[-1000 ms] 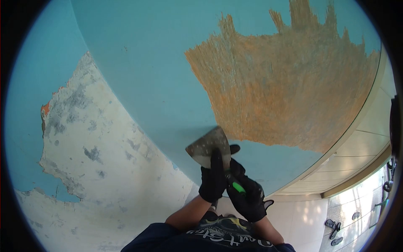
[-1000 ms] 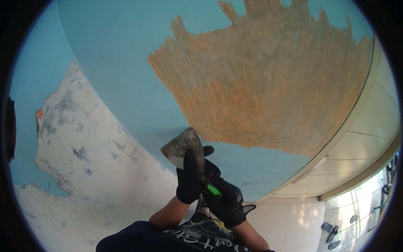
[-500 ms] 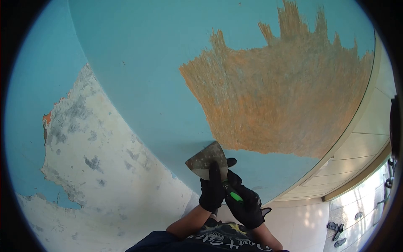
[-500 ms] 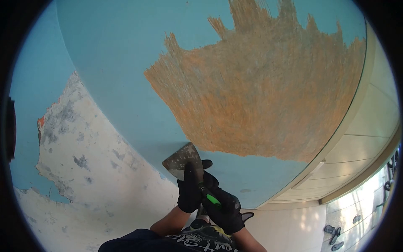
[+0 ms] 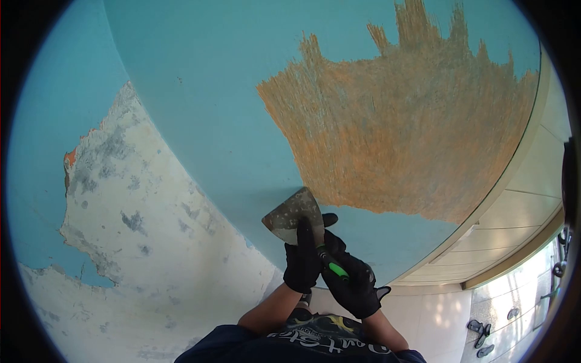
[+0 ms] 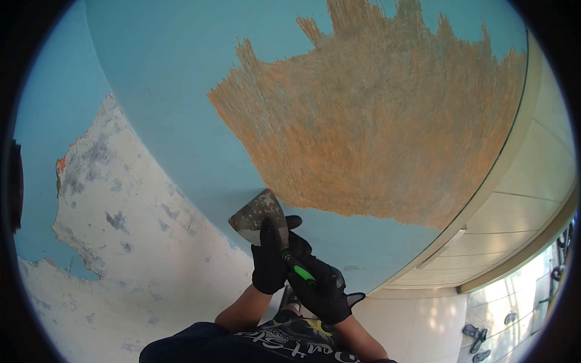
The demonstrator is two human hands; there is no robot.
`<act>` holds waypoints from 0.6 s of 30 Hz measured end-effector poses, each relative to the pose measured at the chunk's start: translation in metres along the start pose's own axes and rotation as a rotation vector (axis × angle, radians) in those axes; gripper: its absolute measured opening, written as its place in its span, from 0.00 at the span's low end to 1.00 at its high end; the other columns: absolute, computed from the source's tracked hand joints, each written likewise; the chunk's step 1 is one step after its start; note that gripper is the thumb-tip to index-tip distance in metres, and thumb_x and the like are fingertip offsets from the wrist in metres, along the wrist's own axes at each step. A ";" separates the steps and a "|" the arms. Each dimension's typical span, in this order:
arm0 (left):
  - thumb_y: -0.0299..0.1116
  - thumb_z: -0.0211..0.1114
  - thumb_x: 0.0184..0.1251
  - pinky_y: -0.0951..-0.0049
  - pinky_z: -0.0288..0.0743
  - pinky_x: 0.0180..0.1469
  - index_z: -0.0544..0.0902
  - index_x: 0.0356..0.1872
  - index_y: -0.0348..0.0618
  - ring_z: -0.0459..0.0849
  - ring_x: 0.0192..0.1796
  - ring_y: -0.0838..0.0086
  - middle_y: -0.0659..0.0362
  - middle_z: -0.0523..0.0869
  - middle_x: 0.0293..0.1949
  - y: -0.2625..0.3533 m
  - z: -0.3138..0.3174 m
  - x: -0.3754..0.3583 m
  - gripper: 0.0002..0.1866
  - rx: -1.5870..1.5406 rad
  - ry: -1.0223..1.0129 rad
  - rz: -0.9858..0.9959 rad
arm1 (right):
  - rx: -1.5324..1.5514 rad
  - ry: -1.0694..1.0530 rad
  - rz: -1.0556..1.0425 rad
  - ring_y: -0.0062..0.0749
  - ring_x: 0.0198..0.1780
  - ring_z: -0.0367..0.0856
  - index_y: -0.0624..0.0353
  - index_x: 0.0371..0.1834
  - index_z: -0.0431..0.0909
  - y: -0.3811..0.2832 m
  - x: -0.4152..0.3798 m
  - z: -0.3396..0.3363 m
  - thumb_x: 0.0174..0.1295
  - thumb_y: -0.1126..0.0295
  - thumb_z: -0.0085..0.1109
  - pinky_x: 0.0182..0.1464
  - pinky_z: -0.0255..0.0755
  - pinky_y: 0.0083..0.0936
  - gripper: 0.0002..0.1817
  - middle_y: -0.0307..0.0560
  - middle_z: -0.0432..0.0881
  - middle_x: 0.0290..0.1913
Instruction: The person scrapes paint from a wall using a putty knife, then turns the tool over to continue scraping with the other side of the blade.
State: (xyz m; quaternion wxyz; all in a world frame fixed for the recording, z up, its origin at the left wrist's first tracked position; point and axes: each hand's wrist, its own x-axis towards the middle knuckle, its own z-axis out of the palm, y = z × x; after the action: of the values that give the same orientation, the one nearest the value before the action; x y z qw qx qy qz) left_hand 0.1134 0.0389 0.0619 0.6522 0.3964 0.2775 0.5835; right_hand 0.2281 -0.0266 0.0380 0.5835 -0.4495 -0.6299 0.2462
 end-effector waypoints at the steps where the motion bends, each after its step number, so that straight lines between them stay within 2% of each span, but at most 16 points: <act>1: 0.59 0.47 0.82 0.66 0.79 0.32 0.77 0.57 0.31 0.83 0.27 0.66 0.58 0.80 0.22 -0.002 -0.001 -0.001 0.33 0.014 -0.001 -0.014 | -0.018 -0.005 0.018 0.43 0.39 0.91 0.59 0.57 0.83 0.003 -0.004 0.001 0.60 0.71 0.73 0.40 0.81 0.31 0.21 0.54 0.89 0.40; 6: 0.59 0.48 0.82 0.66 0.79 0.31 0.78 0.56 0.32 0.83 0.27 0.67 0.58 0.80 0.22 0.001 0.005 0.002 0.33 -0.017 0.015 -0.005 | -0.028 0.021 0.017 0.43 0.37 0.91 0.59 0.57 0.84 0.010 -0.006 0.004 0.60 0.70 0.74 0.39 0.82 0.32 0.21 0.53 0.89 0.39; 8: 0.59 0.48 0.82 0.66 0.78 0.31 0.78 0.56 0.32 0.83 0.27 0.67 0.58 0.80 0.22 0.003 0.006 -0.001 0.33 -0.031 0.031 -0.005 | -0.089 0.073 -0.107 0.43 0.36 0.91 0.60 0.56 0.83 -0.005 0.003 -0.001 0.60 0.69 0.74 0.37 0.81 0.32 0.21 0.52 0.89 0.38; 14: 0.58 0.47 0.83 0.67 0.80 0.32 0.78 0.56 0.31 0.84 0.28 0.68 0.58 0.81 0.23 -0.003 -0.002 0.000 0.32 -0.009 -0.012 -0.033 | -0.074 0.019 0.026 0.43 0.39 0.91 0.60 0.55 0.84 0.007 -0.012 0.005 0.60 0.71 0.74 0.40 0.82 0.32 0.20 0.54 0.90 0.41; 18: 0.57 0.48 0.83 0.68 0.80 0.32 0.78 0.56 0.31 0.84 0.27 0.68 0.58 0.81 0.22 0.002 0.003 -0.005 0.31 -0.047 0.015 -0.017 | -0.019 0.023 0.025 0.45 0.41 0.91 0.60 0.56 0.84 -0.010 -0.004 0.002 0.60 0.72 0.73 0.42 0.82 0.32 0.20 0.56 0.90 0.43</act>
State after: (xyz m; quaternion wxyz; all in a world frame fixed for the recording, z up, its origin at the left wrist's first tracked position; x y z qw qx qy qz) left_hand 0.1136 0.0336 0.0649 0.6641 0.3741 0.2722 0.5873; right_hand 0.2233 -0.0348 0.0444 0.5834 -0.4654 -0.6199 0.2423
